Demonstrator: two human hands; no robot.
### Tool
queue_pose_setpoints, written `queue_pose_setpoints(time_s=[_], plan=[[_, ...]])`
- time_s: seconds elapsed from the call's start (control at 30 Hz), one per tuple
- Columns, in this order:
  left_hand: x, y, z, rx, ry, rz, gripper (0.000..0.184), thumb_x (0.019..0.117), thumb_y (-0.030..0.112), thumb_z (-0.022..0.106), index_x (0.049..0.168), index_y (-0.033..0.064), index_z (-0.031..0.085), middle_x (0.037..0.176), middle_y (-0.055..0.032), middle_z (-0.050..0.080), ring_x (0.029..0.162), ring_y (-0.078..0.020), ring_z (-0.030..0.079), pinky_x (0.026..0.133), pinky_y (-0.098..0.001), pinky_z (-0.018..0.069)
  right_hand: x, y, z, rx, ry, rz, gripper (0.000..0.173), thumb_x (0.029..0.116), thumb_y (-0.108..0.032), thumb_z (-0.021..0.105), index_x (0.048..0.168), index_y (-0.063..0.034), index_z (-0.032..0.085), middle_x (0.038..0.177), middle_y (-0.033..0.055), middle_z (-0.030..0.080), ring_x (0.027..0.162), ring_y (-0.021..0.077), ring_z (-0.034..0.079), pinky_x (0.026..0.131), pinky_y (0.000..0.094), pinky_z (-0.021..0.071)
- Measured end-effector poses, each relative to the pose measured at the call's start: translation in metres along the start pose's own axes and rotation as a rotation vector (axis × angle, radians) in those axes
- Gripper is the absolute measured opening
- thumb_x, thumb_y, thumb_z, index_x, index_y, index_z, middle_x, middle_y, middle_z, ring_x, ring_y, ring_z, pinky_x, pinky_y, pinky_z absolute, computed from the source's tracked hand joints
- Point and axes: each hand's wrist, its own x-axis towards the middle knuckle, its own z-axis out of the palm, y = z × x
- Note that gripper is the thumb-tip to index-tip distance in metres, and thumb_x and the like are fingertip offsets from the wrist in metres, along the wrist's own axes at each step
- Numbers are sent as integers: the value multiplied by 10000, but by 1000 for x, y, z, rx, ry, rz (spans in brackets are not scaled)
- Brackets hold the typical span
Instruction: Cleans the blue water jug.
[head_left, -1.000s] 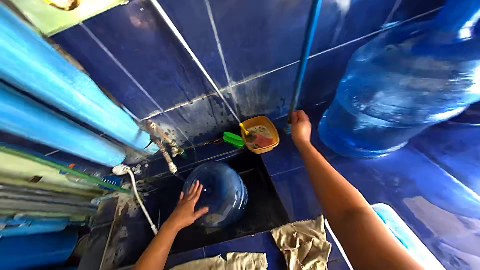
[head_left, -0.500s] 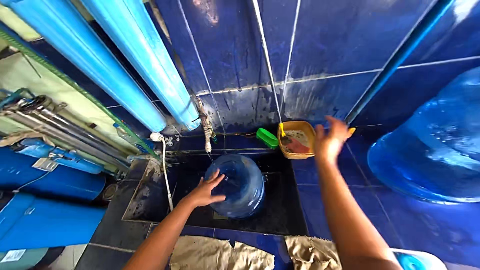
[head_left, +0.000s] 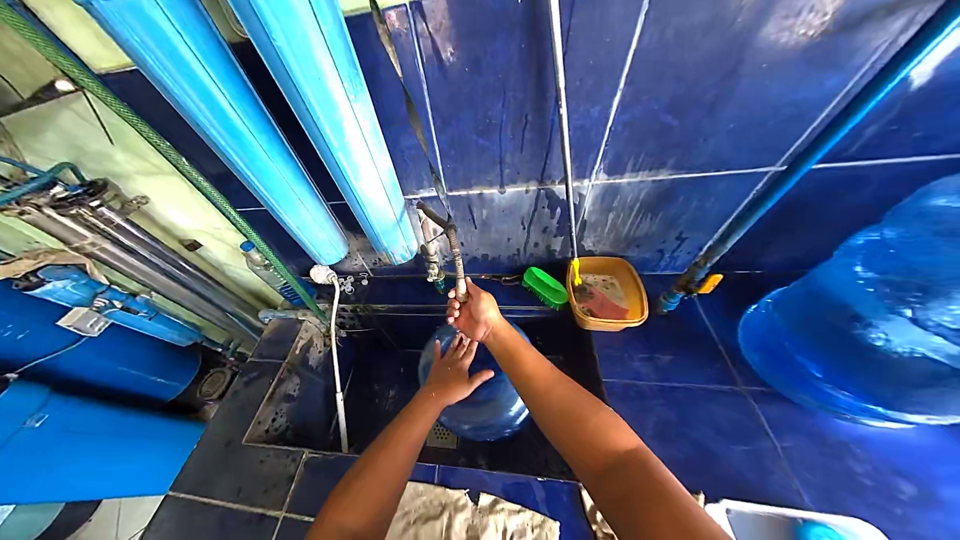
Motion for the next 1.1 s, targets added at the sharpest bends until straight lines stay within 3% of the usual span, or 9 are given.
queue_pose_setpoints(time_s=[0.13,0.2,0.27,0.37,0.43,0.5,0.63,0.9,1.1], plan=[[28,54,5,-135,21,112,679,923,492,652,1407,21,583,1464,-206,549,1436,-373,424,1201,-638,220,-2,-3,-10,-119,77,40,622,1108,-524,165,1042,-62,577,575,-30,430,432,93,417,433,241,398],[21,64,-1,-84,-192,287,786,883,462,755,1497,45,496,1559,-175,462,1493,-352,350,1227,-649,155,-22,-12,-28,-639,43,99,573,1138,-402,184,1178,-9,600,667,37,513,507,129,473,515,279,448],[2,56,-18,23,-367,398,842,878,170,787,1605,177,362,1680,-87,289,1564,-337,206,1200,-723,83,-56,-34,-53,-1207,-165,204,502,1132,-355,278,1283,-6,604,952,128,692,729,201,637,707,383,537],[-23,6,-41,25,-234,290,850,795,-125,682,1455,399,573,1692,-43,266,1574,-384,132,1104,-856,18,-109,-81,-104,-1448,-235,5,380,1103,-223,421,1290,22,642,1213,194,692,1066,285,679,974,488,521],[-22,-30,-45,-175,-124,118,580,935,168,684,1471,353,563,1723,-123,92,1584,-378,36,1156,-791,30,-141,-118,-149,-1462,88,-341,311,1078,-195,500,1241,-12,692,1200,180,711,1108,294,689,1017,518,528],[-9,-42,-31,-452,28,-11,742,907,385,724,1568,213,434,1711,-205,6,1582,-355,84,1247,-603,175,-168,-156,-187,-1476,560,-612,307,1060,-238,554,1253,-43,692,1248,197,683,1183,343,648,1049,574,494],[41,-14,-21,-466,195,-217,767,953,269,719,1585,59,337,1595,-246,364,1473,-347,386,1201,-502,344,-185,-205,-256,-1417,1088,-769,457,1017,-277,604,1392,-18,583,1450,316,486,1370,507,425,1128,641,341],[99,9,-33,-290,103,-14,472,993,384,673,1409,163,633,1410,-104,629,1336,-259,571,1151,-510,419,-150,-208,-320,-1599,1032,-681,451,1113,-313,382,1292,43,594,1320,321,582,1290,505,529,1059,664,418],[93,6,-33,-369,74,111,470,932,329,763,1348,128,676,1371,-87,655,1315,-213,585,1148,-463,429,-133,-198,-366,-767,1208,-712,589,1130,-345,163,1443,66,447,1393,272,554,1293,317,562,1112,450,442]])
